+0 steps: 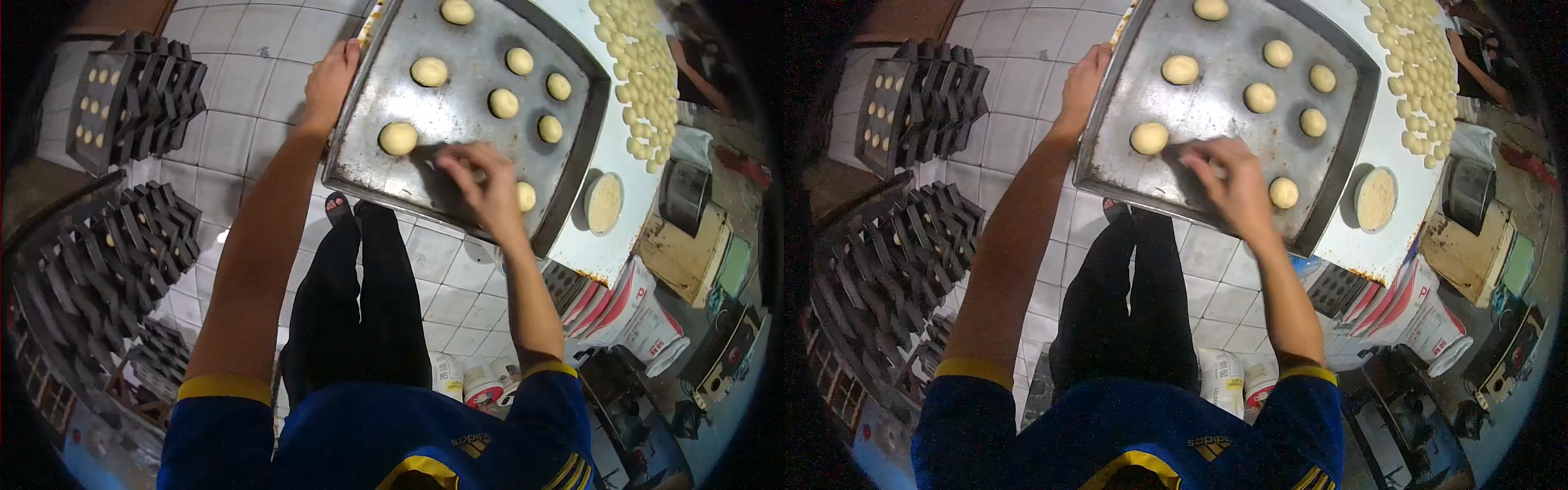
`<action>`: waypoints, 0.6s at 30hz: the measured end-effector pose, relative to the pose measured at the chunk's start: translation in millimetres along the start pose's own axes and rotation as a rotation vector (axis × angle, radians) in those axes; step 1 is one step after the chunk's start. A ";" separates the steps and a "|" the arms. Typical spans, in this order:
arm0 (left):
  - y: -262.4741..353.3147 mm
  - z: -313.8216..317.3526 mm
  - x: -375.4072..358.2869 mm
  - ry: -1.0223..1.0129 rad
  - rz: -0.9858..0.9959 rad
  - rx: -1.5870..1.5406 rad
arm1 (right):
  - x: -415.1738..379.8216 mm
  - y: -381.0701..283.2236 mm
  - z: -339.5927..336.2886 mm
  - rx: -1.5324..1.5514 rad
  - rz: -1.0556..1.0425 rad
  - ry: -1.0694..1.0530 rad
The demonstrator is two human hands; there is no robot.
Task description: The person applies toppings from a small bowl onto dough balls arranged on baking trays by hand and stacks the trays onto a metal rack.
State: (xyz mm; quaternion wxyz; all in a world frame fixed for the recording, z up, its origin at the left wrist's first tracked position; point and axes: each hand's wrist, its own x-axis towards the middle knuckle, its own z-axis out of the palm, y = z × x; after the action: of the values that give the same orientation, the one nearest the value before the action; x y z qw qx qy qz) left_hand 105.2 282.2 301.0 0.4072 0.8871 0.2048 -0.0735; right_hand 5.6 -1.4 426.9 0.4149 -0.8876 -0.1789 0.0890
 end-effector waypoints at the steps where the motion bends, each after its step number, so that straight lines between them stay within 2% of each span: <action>1: -0.4 -0.2 0.4 0.007 0.011 -0.007 | 11.7 0.0 16.9 -0.050 -0.088 -0.021; 2: 0.5 -1.1 -0.2 0.010 0.006 -0.004 | 20.7 1.9 34.1 -0.112 -0.189 0.023; 4: 1.3 -1.8 -2.0 0.010 0.002 -0.023 | 34.9 6.3 53.7 -0.314 -0.266 -0.038; 5: 1.6 -2.4 -2.8 0.013 0.021 -0.026 | 36.0 10.1 57.7 -0.313 -0.268 -0.045; 7: 2.0 -4.2 -5.1 0.019 0.036 -0.027 | 37.4 15.8 59.7 -0.519 -0.407 -0.074; 10: 5.4 -5.4 -6.6 0.068 0.067 -0.009 | 26.8 9.9 56.1 -0.510 -0.421 -0.071; 11: 6.4 -7.0 -5.8 0.024 0.035 -0.016 | 25.7 6.7 50.8 -0.511 -0.424 -0.072; 13: 3.6 -8.6 -7.3 -0.019 0.004 -0.017 | 22.0 -3.6 33.2 -0.461 -0.360 -0.234; 14: -8.6 -3.0 -4.5 -0.012 0.036 -0.141 | 20.2 -5.7 22.1 -0.459 -0.369 -0.220; 16: -23.6 -9.5 -6.5 -0.063 0.044 -0.348 | 10.8 -2.4 -4.8 -0.305 -0.206 -0.160; 17: -32.0 -17.6 -22.6 -0.129 0.008 -0.432 | -2.6 1.4 -18.0 -0.253 -0.104 0.036; 18: -42.7 -25.2 -41.2 -0.095 0.053 -0.388 | -18.8 4.0 -32.4 -0.193 0.001 0.232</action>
State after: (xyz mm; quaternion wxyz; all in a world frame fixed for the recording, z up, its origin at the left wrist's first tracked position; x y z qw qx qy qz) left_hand 49.0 313.6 300.2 0.5815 0.7926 0.1723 -0.0636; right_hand -0.8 -33.9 444.8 0.3454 -0.9279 -0.1370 -0.0314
